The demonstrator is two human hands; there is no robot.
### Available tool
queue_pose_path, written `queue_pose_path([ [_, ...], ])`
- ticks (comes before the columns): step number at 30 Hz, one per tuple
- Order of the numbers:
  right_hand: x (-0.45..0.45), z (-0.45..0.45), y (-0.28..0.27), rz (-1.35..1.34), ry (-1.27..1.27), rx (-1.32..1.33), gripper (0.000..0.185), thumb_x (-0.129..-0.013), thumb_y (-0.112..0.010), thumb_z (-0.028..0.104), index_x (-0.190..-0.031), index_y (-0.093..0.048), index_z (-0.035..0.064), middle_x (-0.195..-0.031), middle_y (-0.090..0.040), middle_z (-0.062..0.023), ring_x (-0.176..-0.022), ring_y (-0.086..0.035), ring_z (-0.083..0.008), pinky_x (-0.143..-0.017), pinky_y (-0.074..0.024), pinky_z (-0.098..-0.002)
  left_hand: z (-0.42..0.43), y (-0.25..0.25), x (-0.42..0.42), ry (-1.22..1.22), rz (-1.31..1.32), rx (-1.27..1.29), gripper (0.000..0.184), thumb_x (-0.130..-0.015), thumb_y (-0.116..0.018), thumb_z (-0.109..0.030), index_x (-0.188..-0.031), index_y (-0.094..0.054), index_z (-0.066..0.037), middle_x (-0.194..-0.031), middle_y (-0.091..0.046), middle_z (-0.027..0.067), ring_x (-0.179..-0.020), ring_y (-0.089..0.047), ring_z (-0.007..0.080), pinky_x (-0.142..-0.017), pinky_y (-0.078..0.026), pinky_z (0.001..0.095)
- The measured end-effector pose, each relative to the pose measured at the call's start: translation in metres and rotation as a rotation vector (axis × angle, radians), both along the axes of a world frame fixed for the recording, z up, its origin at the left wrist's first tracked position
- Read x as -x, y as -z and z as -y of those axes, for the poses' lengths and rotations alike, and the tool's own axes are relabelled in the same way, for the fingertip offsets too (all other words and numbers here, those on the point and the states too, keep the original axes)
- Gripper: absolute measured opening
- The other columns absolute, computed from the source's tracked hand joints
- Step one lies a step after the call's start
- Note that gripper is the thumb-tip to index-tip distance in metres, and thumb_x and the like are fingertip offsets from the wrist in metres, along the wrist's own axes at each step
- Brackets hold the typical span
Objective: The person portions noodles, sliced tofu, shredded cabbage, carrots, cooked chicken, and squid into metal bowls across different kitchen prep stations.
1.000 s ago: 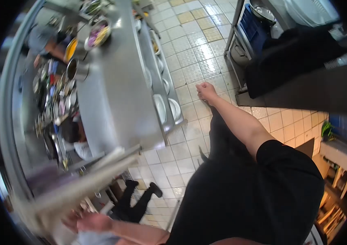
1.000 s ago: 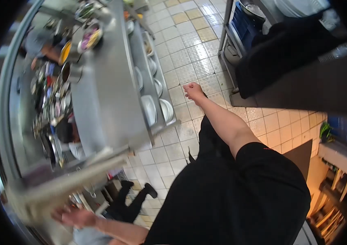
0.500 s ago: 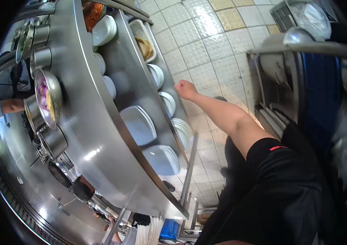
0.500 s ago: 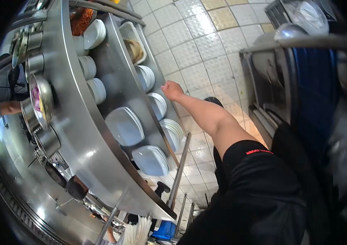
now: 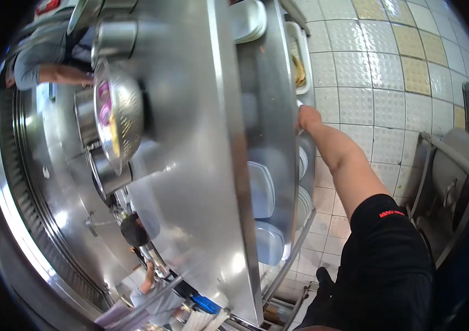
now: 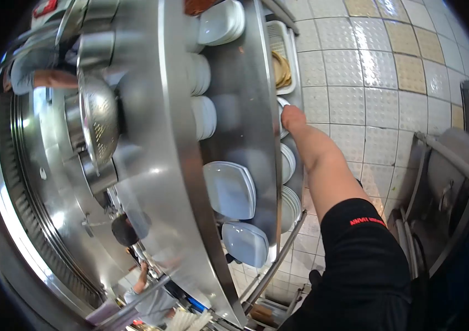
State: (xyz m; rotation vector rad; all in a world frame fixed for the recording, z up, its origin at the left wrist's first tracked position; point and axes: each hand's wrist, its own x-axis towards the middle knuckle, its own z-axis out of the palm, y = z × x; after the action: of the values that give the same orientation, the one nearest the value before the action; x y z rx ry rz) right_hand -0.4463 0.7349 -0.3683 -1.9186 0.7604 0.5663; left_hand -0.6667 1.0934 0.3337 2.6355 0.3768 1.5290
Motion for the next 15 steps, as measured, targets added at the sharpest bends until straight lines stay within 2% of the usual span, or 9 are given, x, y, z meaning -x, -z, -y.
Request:
queue_pose_path([
  [1, -0.001, -0.001, -0.006, 0.022, -0.165, 0.071, 0.033, -0.079, -0.065, 0.029, -0.098, -0.068, 0.0025, -0.101, -0.067, -0.0212, -0.098, -0.063, -0.0371, -0.084, -0.0511, -0.0441, -0.002, -0.004, 0.009, -0.03, 0.01, 0.021, 0.064, -0.095, -0.042, -0.049, -0.142, -0.028, -0.008, -0.139, -0.042, 0.0138, -0.124, -0.046, 0.028, -0.099, -0.045, 0.0442],
  [3, -0.004, 0.004, -0.019, 0.123, -0.201, 0.054, 0.028, -0.08, -0.062, 0.028, -0.088, -0.069, 0.0018, -0.095, -0.068, -0.0207, -0.091, -0.065, -0.036, -0.079, -0.0522, -0.0435, -0.008, -0.012, 0.032, -0.093, 0.036, 0.068, 0.064, -0.095, -0.042, -0.05, -0.142, -0.028, -0.008, -0.138, -0.043, 0.0139, -0.124, -0.046, 0.0283, -0.099, -0.045, 0.0444],
  [5, -0.004, -0.002, -0.008, 0.347, -0.174, 0.049, 0.029, -0.081, -0.061, 0.021, -0.103, -0.066, 0.0025, -0.102, -0.067, -0.02, -0.097, -0.064, -0.0333, -0.084, -0.0495, -0.0452, -0.014, -0.024, 0.057, -0.144, 0.072, 0.141, 0.065, -0.095, -0.042, -0.05, -0.142, -0.028, -0.008, -0.138, -0.043, 0.014, -0.124, -0.047, 0.0285, -0.099, -0.045, 0.0446],
  [7, -0.01, -0.022, 0.056, 0.394, 0.684, -0.968, 0.029, -0.081, -0.061, 0.02, -0.103, -0.064, 0.0013, -0.098, -0.067, -0.0223, -0.094, -0.065, -0.0348, -0.081, -0.049, -0.0455, -0.024, -0.032, 0.084, -0.197, 0.115, 0.239, 0.065, -0.095, -0.042, -0.051, -0.142, -0.028, -0.008, -0.138, -0.043, 0.0141, -0.124, -0.047, 0.0288, -0.099, -0.045, 0.0448],
  [10, 0.013, 0.004, -0.027, 0.341, 0.217, -0.275, 0.034, -0.084, -0.057, 0.018, -0.112, -0.057, -0.0013, -0.098, -0.066, -0.0243, -0.096, -0.064, -0.0367, -0.082, -0.0484, -0.046, -0.046, -0.049, 0.128, -0.271, 0.194, 0.412, 0.066, -0.095, -0.042, -0.051, -0.143, -0.027, -0.009, -0.138, -0.043, 0.0143, -0.124, -0.047, 0.0292, -0.098, -0.046, 0.0451],
  [11, 0.025, 0.011, -0.076, 0.28, 0.074, -0.063, 0.039, -0.084, -0.056, 0.017, -0.118, -0.053, -0.0016, -0.099, -0.065, -0.0256, -0.098, -0.063, -0.0373, -0.083, -0.0479, -0.046, -0.075, -0.061, 0.145, -0.143, 0.344, 0.608, 0.065, -0.096, -0.038, -0.053, -0.142, -0.03, -0.009, -0.136, -0.045, 0.0145, -0.12, -0.05, 0.0305, -0.098, -0.046, 0.046],
  [12, 0.039, 0.012, -0.076, 0.265, 0.113, 0.03, 0.042, -0.083, -0.058, 0.017, -0.121, -0.05, -0.0009, -0.101, -0.064, -0.0265, -0.101, -0.062, -0.0381, -0.085, -0.0472, -0.046, -0.105, -0.071, 0.161, 0.001, 0.495, 0.794, 0.064, -0.096, -0.035, -0.055, -0.141, -0.033, -0.009, -0.134, -0.047, 0.0147, -0.117, -0.052, 0.0319, -0.098, -0.047, 0.0469],
  [13, 0.054, 0.017, -0.068, 0.251, 0.157, 0.125, 0.047, -0.081, -0.06, 0.016, -0.123, -0.047, -0.0001, -0.104, -0.063, -0.0275, -0.104, -0.06, -0.039, -0.087, -0.0465, -0.046, -0.106, -0.067, 0.16, -0.001, 0.513, 0.781, 0.063, -0.097, -0.033, -0.054, -0.139, -0.036, -0.008, -0.133, -0.048, 0.015, -0.114, -0.055, 0.0321, -0.097, -0.048, 0.0479],
  [15, 0.104, 0.023, -0.029, 0.482, 0.31, 0.38, 0.056, -0.081, -0.062, 0.022, -0.129, -0.038, 0.0058, -0.1, -0.064, -0.0237, -0.098, -0.062, -0.0389, -0.083, -0.0468, -0.0454, -0.136, -0.062, 0.179, 0.072, 0.548, 0.805, 0.059, -0.096, -0.036, -0.05, -0.137, -0.04, -0.008, -0.13, -0.053, 0.0159, -0.105, -0.061, 0.0308, -0.091, -0.052, 0.0481],
])
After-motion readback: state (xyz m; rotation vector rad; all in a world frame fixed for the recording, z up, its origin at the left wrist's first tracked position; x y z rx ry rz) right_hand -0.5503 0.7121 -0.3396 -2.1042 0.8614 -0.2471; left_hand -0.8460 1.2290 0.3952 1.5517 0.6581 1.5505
